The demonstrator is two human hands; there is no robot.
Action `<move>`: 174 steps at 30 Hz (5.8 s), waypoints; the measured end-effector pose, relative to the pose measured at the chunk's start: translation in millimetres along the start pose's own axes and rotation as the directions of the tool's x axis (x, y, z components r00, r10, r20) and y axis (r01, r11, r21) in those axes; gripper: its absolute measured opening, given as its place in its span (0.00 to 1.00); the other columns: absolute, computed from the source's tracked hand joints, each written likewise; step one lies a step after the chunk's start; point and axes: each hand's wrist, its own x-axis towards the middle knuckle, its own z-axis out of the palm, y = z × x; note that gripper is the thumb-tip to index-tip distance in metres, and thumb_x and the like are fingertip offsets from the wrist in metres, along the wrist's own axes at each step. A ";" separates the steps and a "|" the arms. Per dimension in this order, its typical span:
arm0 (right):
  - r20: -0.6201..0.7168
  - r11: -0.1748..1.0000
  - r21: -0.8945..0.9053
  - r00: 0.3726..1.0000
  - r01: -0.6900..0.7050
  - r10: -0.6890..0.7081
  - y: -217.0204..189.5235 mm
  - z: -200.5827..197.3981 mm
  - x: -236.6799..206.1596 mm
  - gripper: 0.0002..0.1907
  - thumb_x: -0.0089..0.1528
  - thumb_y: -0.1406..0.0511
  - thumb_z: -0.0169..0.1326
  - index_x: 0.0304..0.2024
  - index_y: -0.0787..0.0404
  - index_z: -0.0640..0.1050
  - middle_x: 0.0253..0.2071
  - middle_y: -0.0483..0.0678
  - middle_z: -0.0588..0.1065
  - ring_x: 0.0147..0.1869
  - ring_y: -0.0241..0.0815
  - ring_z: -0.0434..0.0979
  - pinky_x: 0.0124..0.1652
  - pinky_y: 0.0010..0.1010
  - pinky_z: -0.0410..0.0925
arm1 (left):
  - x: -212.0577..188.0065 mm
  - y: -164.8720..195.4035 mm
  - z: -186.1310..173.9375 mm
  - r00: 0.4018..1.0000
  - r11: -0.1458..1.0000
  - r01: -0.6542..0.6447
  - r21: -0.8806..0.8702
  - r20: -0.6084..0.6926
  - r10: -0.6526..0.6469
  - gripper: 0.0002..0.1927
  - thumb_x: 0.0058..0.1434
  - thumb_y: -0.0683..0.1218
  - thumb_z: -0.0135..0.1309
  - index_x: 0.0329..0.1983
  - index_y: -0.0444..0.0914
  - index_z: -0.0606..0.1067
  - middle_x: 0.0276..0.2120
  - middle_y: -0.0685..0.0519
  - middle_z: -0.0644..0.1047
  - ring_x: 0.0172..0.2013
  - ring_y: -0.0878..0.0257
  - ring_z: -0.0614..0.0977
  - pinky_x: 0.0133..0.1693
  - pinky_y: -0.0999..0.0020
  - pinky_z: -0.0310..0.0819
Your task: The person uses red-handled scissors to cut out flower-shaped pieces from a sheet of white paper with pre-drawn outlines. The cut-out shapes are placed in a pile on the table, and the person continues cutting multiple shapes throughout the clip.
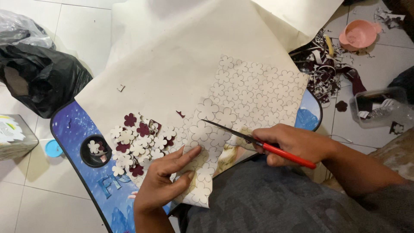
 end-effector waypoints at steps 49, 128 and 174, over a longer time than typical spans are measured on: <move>0.026 1.000 0.002 0.999 -0.027 0.027 -0.2 13.6 4.9 0.41 0.58 0.29 0.41 0.39 0.59 0.72 0.27 0.45 0.71 0.30 0.40 0.72 0.31 0.34 0.67 | 24.3 23.0 43.4 0.961 0.983 -0.114 0.145 -0.235 0.146 0.16 0.59 0.34 0.62 0.50 0.37 0.82 0.39 0.51 0.83 0.34 0.70 0.82 0.33 0.77 0.76; 0.008 0.992 -0.076 0.994 -0.105 0.106 15.8 15.2 7.5 0.45 0.49 0.26 0.47 0.32 0.60 0.74 0.18 0.41 0.67 0.21 0.37 0.68 0.23 0.33 0.62 | 22.4 1.7 25.2 0.979 0.972 -0.152 0.179 -0.109 0.173 0.17 0.60 0.36 0.60 0.52 0.40 0.83 0.31 0.52 0.80 0.30 0.69 0.79 0.30 0.73 0.71; -0.012 0.995 -0.102 1.000 -0.009 0.008 9.7 18.5 14.7 0.48 0.55 0.28 0.43 0.47 0.63 0.75 0.26 0.48 0.73 0.30 0.43 0.75 0.31 0.36 0.68 | 30.5 11.7 38.9 0.991 0.990 -0.116 0.083 -0.050 0.120 0.19 0.57 0.34 0.62 0.52 0.37 0.82 0.33 0.52 0.82 0.29 0.69 0.81 0.28 0.74 0.74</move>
